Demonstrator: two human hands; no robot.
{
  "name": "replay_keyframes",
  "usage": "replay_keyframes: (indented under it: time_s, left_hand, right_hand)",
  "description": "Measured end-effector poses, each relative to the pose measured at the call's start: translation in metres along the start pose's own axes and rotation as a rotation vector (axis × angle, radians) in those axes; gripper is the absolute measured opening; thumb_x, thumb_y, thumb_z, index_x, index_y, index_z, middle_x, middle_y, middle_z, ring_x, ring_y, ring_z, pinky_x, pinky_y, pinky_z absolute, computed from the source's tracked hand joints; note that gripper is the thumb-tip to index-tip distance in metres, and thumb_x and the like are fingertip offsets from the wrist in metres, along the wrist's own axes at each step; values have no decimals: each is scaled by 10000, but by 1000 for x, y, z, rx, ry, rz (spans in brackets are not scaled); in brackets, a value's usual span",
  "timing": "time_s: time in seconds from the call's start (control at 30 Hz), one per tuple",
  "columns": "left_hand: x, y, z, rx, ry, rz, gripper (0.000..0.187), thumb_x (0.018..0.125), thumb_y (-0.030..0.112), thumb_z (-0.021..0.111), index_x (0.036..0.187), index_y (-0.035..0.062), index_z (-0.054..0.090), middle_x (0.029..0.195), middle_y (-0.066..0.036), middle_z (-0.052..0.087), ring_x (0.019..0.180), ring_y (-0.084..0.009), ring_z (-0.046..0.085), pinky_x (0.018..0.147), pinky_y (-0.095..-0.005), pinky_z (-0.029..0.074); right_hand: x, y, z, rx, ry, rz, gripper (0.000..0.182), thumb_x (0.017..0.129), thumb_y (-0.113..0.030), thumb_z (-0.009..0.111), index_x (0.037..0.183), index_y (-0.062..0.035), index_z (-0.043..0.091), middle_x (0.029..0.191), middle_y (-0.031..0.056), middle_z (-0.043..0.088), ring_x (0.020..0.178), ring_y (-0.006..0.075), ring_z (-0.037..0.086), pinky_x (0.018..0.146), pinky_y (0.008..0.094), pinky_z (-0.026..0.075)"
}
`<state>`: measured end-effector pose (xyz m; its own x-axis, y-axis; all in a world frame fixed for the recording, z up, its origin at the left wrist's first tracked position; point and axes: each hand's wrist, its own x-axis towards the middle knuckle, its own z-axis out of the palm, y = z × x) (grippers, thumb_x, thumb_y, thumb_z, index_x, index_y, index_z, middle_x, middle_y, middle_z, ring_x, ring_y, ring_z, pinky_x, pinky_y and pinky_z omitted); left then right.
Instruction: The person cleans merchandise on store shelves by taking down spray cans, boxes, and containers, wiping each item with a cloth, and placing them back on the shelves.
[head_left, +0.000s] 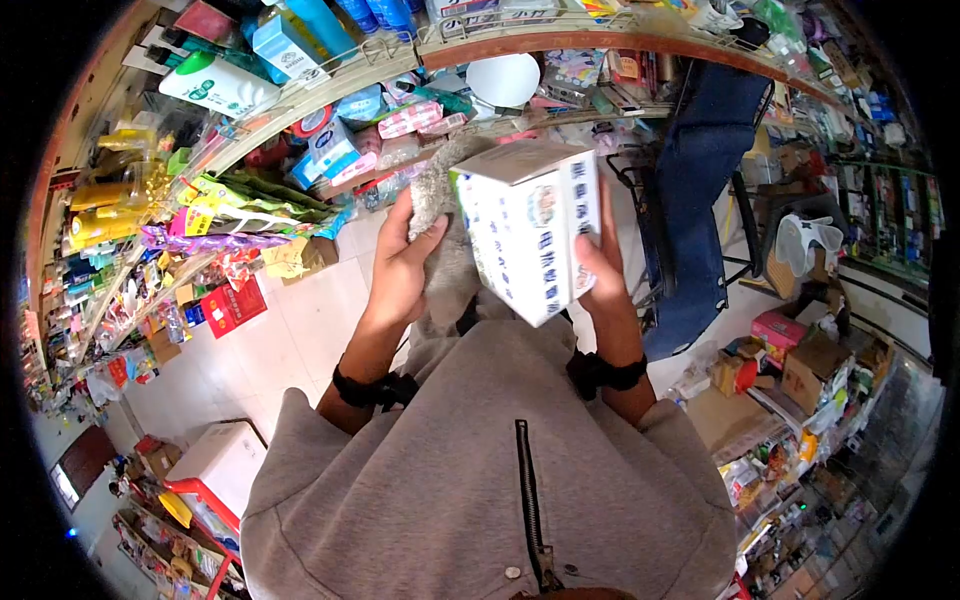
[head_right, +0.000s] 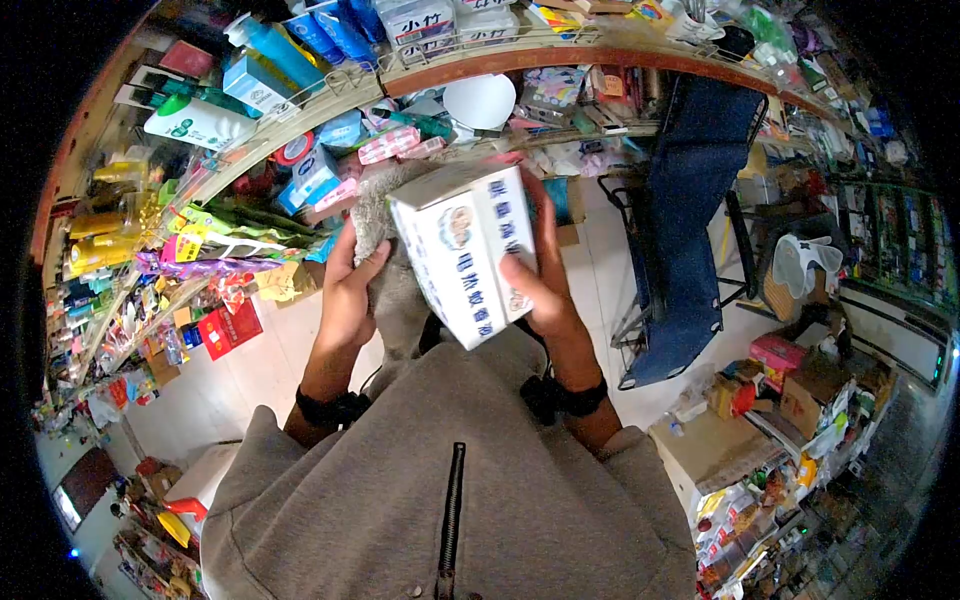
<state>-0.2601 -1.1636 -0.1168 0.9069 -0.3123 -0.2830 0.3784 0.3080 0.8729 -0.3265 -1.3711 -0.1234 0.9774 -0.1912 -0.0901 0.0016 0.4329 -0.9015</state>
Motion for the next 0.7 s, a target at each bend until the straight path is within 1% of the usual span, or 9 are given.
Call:
replay_keyframes:
  time_s: [0.07,0.13,0.17,0.3,0.37,0.47,0.6,0.63,0.7]
  left_hand:
    - [3,4,11,-38,47,0,490,923,-20,533,1402,21,433,1303,-89,556,1163,-176,547,991,-314,439]
    - [4,10,19,-59,75,-5,474,921,-15,535,1386,18,446,1299,-88,556,1152,-163,550,978,-312,444]
    - [2,10,19,-107,48,-34,481,932,-47,499,1403,29,432,1334,-81,530,1187,-157,524,1007,-296,411]
    - [0,2,19,-29,17,21,498,924,-45,516,1409,20,422,1348,-94,519,1213,-170,505,1038,-305,380]
    - [4,-9,16,285,-15,206,515,917,-37,532,1414,7,407,1346,-115,519,1239,-197,484,1062,-317,348]
    - [1,1,29,481,-85,297,521,913,-29,531,1415,-3,397,1356,-139,509,1265,-216,462,1081,-323,315]
    - [-3,-7,38,525,-147,288,509,916,-38,486,1414,-14,382,1370,-196,492,1284,-261,463,1075,-339,329]
    - [-2,-16,30,640,-223,340,497,950,24,530,1418,-27,370,1340,-163,523,1255,-213,462,1064,-313,334]
    - [-8,-23,27,626,-265,297,480,958,11,490,1420,-25,367,1322,-160,537,1251,-217,468,1065,-316,331]
  right_hand:
    - [-3,16,-4,82,0,117,915,791,-346,663,1501,-16,190,1421,185,379,1316,285,370,1102,402,272]
    - [0,14,-6,-5,80,44,850,813,-333,643,1478,-10,225,1399,185,399,1301,284,382,1091,403,280]
    - [5,6,-9,-138,35,-109,762,845,-342,630,1433,-1,286,1368,178,422,1291,272,387,1085,405,281]
    - [6,-15,-26,-395,128,-105,623,858,-102,634,1389,3,325,1323,166,454,1181,248,503,1020,356,375]
    - [-1,-19,-19,-396,82,-165,634,853,-103,650,1387,6,325,1311,164,463,1176,249,507,1017,366,380]
    - [-5,-9,-7,-586,93,-298,669,836,-70,681,1386,18,310,1277,180,485,1126,244,541,988,387,415]
    - [1,-12,4,-355,233,-248,615,863,-92,666,1364,32,331,1213,181,532,1086,213,553,929,345,448]
    - [6,-6,3,-267,318,-294,601,865,-98,660,1358,36,343,1175,171,552,1065,205,562,898,337,466]
    - [11,-9,-5,-183,354,-275,559,873,-130,651,1333,43,386,1175,161,557,1026,191,574,868,330,478]
